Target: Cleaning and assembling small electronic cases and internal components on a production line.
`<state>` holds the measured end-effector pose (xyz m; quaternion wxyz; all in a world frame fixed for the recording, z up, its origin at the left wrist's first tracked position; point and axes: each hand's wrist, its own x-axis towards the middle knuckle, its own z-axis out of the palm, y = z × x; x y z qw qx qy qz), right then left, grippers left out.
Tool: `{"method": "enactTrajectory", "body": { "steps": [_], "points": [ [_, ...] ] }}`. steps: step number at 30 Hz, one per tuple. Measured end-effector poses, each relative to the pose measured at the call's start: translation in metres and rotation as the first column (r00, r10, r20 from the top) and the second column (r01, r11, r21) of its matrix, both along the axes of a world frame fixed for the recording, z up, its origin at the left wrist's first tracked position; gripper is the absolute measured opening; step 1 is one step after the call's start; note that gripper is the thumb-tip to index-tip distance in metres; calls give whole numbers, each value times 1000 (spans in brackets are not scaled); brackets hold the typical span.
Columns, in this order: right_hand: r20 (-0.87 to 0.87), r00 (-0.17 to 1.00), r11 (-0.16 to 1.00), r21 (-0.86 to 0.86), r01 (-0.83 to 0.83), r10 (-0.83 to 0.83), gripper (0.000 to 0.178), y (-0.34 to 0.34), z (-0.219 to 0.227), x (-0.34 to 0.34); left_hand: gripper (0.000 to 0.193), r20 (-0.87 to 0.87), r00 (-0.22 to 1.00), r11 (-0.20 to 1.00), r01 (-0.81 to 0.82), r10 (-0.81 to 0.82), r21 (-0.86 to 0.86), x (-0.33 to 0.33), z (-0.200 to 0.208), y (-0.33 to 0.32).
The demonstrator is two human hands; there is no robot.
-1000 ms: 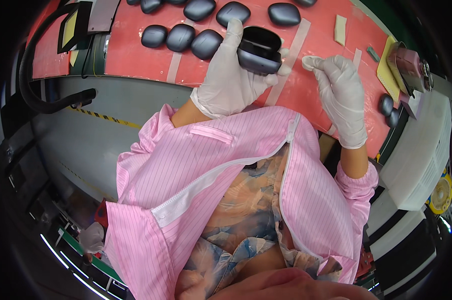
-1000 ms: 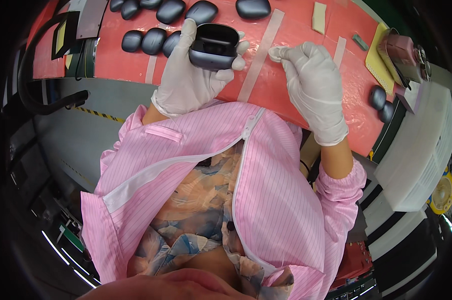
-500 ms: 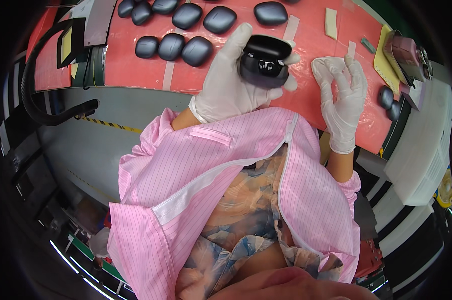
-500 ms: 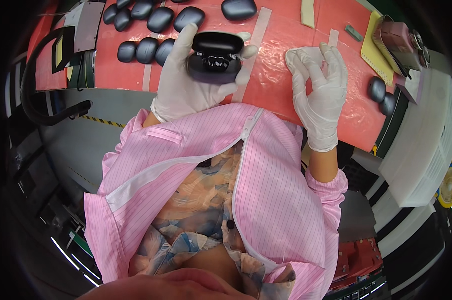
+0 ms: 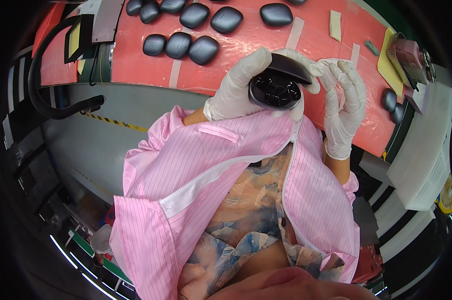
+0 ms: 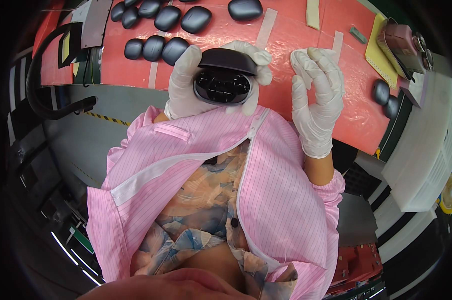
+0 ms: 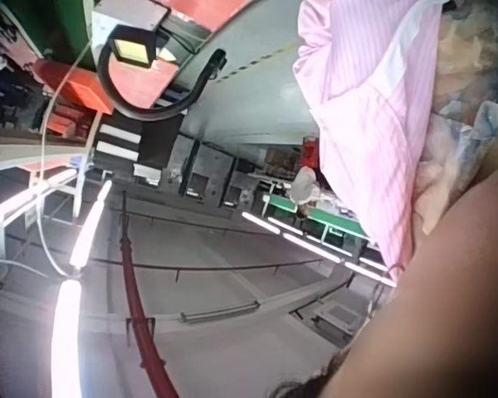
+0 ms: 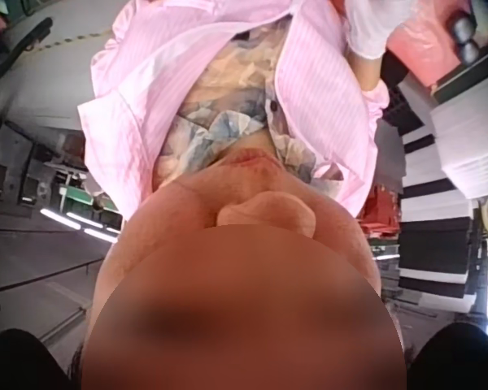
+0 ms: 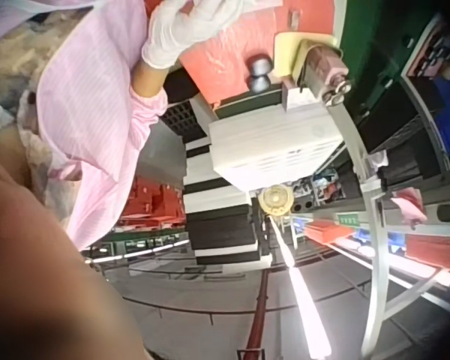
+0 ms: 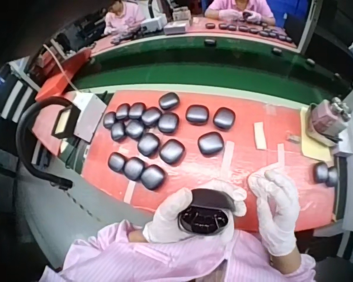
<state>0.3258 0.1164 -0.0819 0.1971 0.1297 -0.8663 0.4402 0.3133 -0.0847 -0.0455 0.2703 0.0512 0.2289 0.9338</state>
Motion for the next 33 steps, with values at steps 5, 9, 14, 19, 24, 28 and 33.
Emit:
{"method": "enactTrajectory", "body": {
  "steps": [5,9,14,19,24,28,33],
  "points": [
    [18,999,998,51,-41,40,39,-8,9,0,80,43,999,985,16,-8,-171,2,8,-2],
    [5,999,998,42,-42,41,37,-11,12,3,80,-66,998,975,-14,-1,-222,5,8,-1],
    [35,999,998,51,-38,36,35,-10,11,4,79,-86,996,977,-30,12,-211,3,4,0],
    [53,987,961,-241,-135,152,42,-12,19,7,68,-16,993,990,117,-118,-78,-2,-1,-11],
    [-46,962,962,-35,-272,270,59,-28,45,-6,60,371,905,973,154,-208,171,-3,4,-13],
    [88,917,922,-42,-386,388,64,-29,38,-8,59,383,900,975,159,-208,154,0,-4,-13],
    [108,915,910,-200,-363,389,63,-32,35,-5,62,359,926,987,149,-120,-54,3,-6,-10]
  ]
}}
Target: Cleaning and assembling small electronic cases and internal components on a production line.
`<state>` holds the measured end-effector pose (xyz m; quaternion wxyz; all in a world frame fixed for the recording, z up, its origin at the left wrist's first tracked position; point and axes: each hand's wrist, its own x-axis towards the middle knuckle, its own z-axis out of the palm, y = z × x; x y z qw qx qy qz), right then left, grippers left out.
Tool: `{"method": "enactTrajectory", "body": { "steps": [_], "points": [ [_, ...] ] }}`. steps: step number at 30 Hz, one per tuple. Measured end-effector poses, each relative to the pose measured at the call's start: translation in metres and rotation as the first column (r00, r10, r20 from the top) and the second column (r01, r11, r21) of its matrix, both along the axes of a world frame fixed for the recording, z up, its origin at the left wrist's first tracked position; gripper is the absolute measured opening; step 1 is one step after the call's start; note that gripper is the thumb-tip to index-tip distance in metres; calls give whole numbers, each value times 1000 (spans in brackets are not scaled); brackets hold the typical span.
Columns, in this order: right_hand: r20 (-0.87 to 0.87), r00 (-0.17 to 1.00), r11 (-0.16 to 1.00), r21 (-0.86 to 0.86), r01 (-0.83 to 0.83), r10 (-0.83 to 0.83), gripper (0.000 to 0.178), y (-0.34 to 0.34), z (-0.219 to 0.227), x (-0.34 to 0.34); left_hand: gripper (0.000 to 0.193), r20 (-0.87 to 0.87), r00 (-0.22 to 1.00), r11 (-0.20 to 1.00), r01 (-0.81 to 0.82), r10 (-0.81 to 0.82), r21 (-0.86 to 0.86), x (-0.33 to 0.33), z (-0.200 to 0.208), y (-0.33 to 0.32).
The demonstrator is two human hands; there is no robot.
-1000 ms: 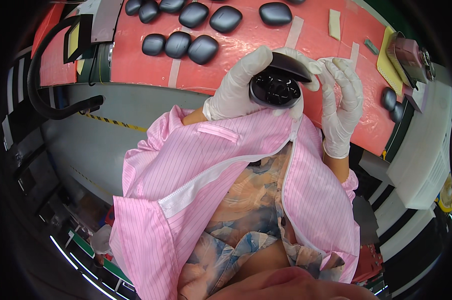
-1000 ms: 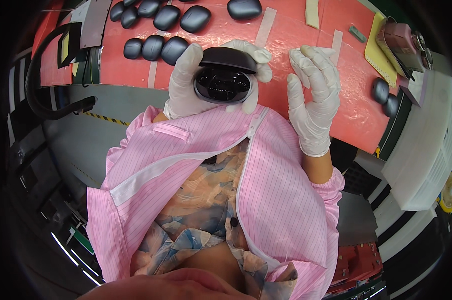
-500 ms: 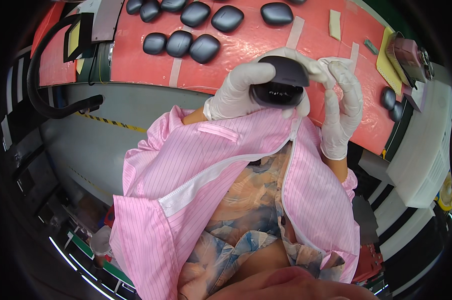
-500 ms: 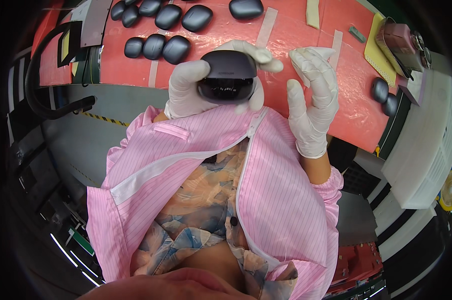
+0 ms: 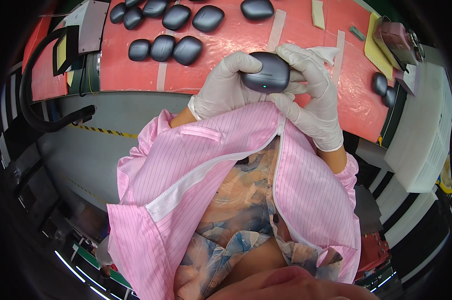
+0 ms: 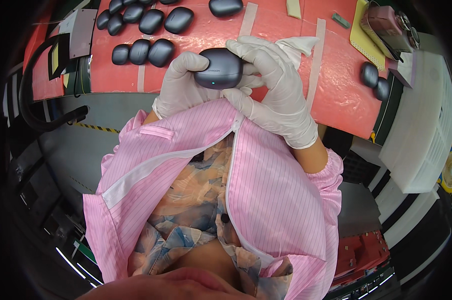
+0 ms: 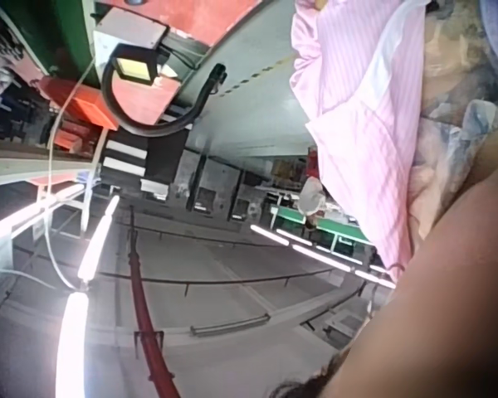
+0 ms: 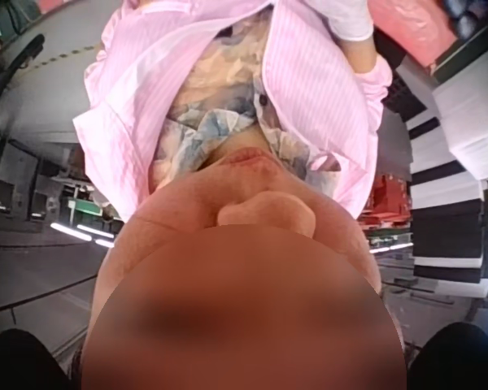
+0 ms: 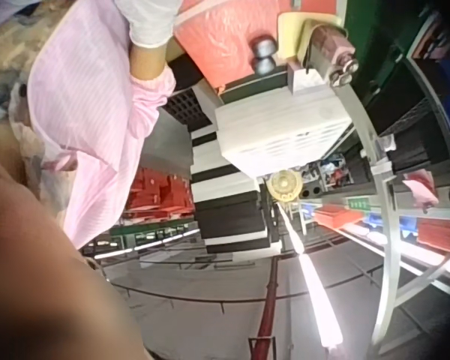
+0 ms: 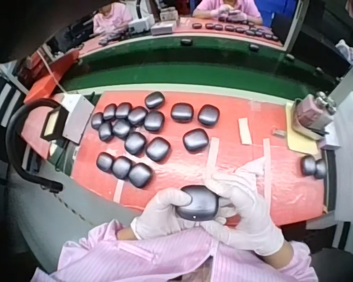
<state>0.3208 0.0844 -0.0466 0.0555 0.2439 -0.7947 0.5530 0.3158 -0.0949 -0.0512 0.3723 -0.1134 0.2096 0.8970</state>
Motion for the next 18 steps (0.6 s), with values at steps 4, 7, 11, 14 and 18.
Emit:
{"method": "enactTrajectory", "body": {
  "steps": [4,7,11,14,18],
  "points": [
    [-48,999,998,57,6,-3,63,3,0,1,59,3,999,970,42,-44,239,-5,0,1],
    [-147,988,985,163,62,-38,69,4,1,4,65,-59,992,961,126,-115,248,-9,-2,-1],
    [3,989,988,-22,151,-151,79,7,-7,11,56,-110,991,997,83,-82,8,-8,-3,3],
    [83,964,964,-61,259,-254,80,24,-23,12,88,-749,602,723,-383,-278,-575,-5,-7,10],
    [77,935,938,27,346,-347,78,26,-33,17,88,-796,453,628,-496,-402,-599,-11,-6,18]
  ]
}}
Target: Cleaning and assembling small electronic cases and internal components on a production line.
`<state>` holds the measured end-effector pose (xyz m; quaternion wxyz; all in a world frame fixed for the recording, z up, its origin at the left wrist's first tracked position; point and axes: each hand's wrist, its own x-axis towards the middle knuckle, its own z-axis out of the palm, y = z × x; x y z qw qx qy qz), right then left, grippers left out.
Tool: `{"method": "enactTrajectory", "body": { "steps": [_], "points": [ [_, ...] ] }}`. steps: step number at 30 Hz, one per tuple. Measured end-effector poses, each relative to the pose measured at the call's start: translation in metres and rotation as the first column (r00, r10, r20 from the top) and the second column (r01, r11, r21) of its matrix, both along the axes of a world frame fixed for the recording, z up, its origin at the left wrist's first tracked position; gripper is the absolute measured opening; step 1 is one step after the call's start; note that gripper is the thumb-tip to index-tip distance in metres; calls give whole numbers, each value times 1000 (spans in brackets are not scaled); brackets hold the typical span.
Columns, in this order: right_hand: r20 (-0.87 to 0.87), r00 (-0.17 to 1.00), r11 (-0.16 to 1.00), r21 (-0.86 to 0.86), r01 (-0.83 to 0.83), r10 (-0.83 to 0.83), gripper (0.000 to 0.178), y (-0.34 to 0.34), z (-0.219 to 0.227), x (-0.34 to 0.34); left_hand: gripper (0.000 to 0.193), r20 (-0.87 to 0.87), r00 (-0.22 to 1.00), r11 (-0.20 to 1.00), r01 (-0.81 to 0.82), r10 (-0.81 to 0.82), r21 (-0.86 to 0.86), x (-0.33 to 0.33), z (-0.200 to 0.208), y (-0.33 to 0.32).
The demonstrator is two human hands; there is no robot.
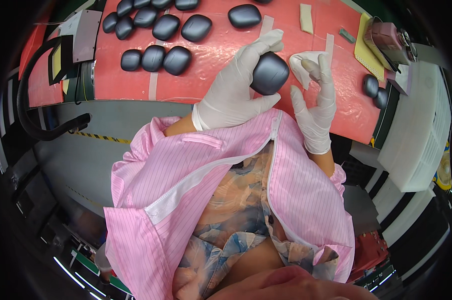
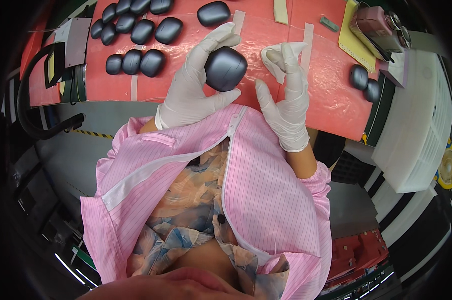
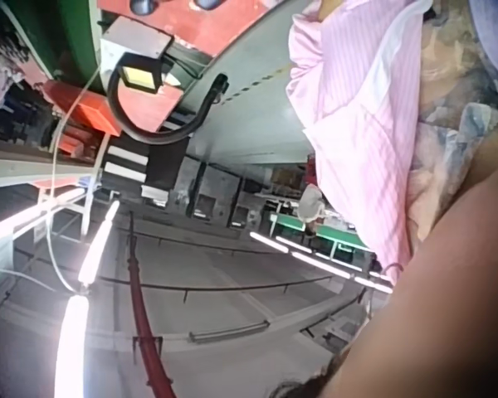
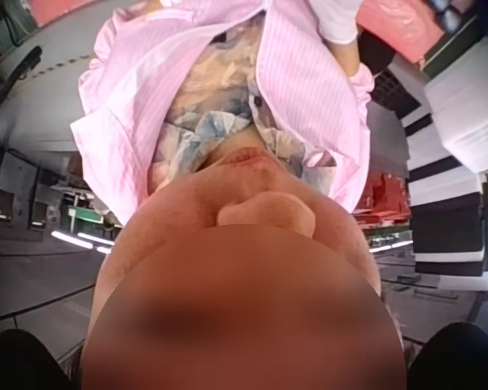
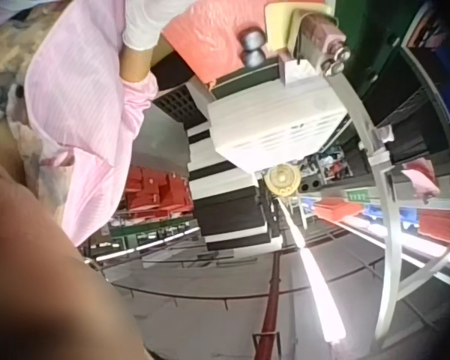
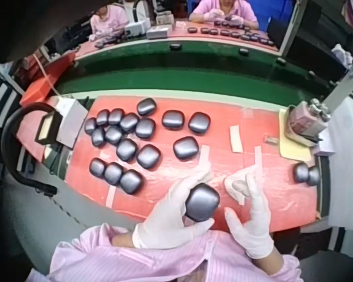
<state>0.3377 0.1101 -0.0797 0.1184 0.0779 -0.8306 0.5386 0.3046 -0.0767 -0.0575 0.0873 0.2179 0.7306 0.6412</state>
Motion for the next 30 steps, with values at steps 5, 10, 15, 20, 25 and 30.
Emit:
{"method": "enactTrajectory", "body": {
  "steps": [5,10,15,20,25,30],
  "points": [
    [-398,864,882,460,-105,310,60,6,8,-12,90,140,981,991,132,-132,8,-4,2,10],
    [-301,951,903,387,184,-65,39,50,1,-20,73,19,981,863,181,-195,-472,-37,14,5],
    [-335,897,592,674,442,-288,34,111,-16,-46,59,-465,885,600,-354,-34,-718,-124,7,14],
    [-346,906,541,727,423,-244,36,110,-9,-50,58,-359,908,218,-313,-218,-924,-172,-5,30],
    [-383,873,640,597,484,-303,38,93,4,-48,51,-131,991,869,-63,-2,-491,-133,10,37],
    [184,980,794,-606,55,72,37,22,38,-53,59,242,963,915,11,-118,403,-62,20,49]
  ]
}}
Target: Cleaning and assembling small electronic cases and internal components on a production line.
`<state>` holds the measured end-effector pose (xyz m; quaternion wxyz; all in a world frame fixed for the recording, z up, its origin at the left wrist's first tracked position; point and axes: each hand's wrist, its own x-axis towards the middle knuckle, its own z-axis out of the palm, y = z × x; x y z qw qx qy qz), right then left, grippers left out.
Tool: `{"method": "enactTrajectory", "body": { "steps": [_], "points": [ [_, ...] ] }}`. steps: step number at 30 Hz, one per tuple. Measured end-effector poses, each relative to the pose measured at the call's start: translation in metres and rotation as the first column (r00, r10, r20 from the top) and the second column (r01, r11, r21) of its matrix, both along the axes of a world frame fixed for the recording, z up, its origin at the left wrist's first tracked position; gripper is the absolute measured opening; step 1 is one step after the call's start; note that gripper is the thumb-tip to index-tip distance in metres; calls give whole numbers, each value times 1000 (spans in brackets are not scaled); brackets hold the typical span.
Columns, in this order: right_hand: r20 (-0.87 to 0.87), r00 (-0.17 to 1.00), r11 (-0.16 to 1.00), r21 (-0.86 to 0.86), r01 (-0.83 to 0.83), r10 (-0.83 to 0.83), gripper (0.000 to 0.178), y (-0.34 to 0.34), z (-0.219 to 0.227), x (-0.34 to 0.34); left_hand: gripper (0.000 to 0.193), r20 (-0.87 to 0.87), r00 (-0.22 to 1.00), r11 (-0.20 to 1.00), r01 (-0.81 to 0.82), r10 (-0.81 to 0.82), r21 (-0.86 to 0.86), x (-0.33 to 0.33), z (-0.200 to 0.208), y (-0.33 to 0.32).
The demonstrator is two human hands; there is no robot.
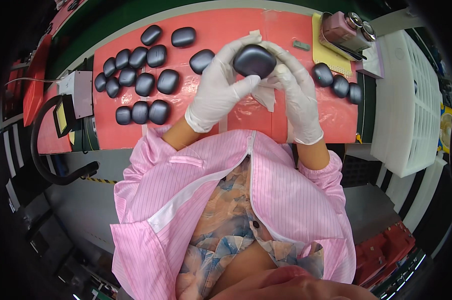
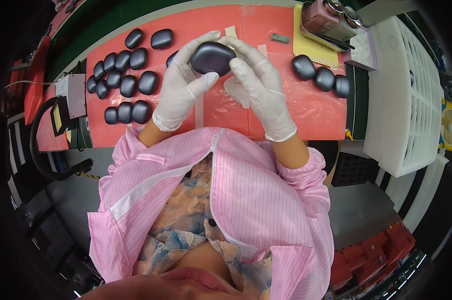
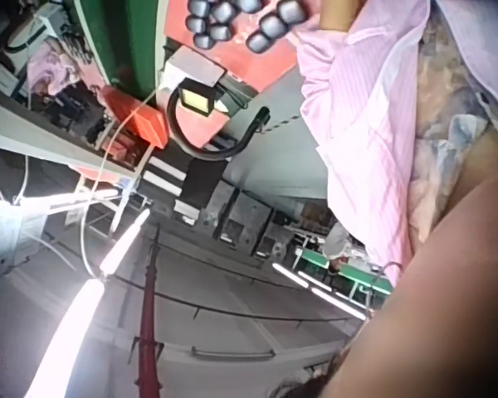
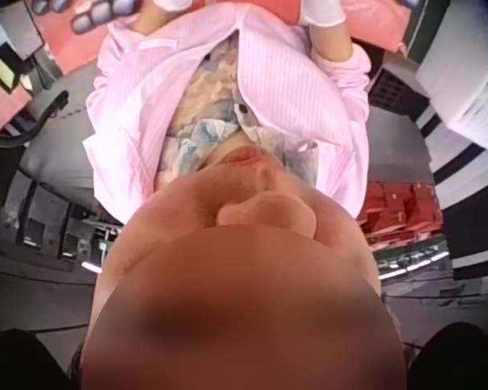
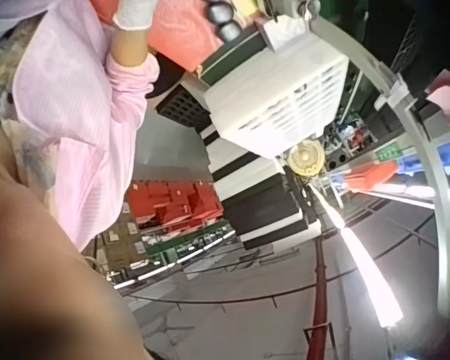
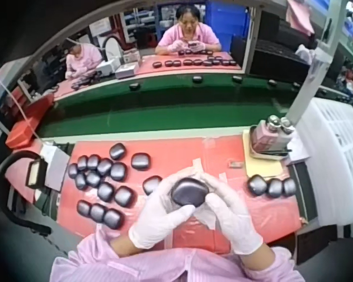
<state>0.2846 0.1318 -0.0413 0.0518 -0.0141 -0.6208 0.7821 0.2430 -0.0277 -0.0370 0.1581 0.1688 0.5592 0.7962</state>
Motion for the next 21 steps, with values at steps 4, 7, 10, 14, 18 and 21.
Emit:
{"method": "enactTrajectory", "body": {
  "steps": [4,7,10,14,18,21],
  "points": [
    [69,995,997,-41,-68,71,33,-23,1,3,58,-79,982,985,-167,170,34,19,-1,-11],
    [72,997,1000,21,-20,19,29,-26,0,8,51,245,969,1000,-18,18,0,27,-5,-31],
    [55,998,992,119,-39,33,28,-27,-7,10,43,284,958,999,-37,29,25,39,-11,-36],
    [-224,975,839,532,113,10,28,-36,2,20,42,361,933,997,-30,0,77,46,-16,-42],
    [-453,891,681,665,307,41,23,-38,-4,25,46,348,938,996,-17,-14,86,56,-18,-45],
    [-32,993,960,255,115,-110,26,-38,0,23,53,269,963,996,1,-25,91,66,-26,-42]
  ]
}}
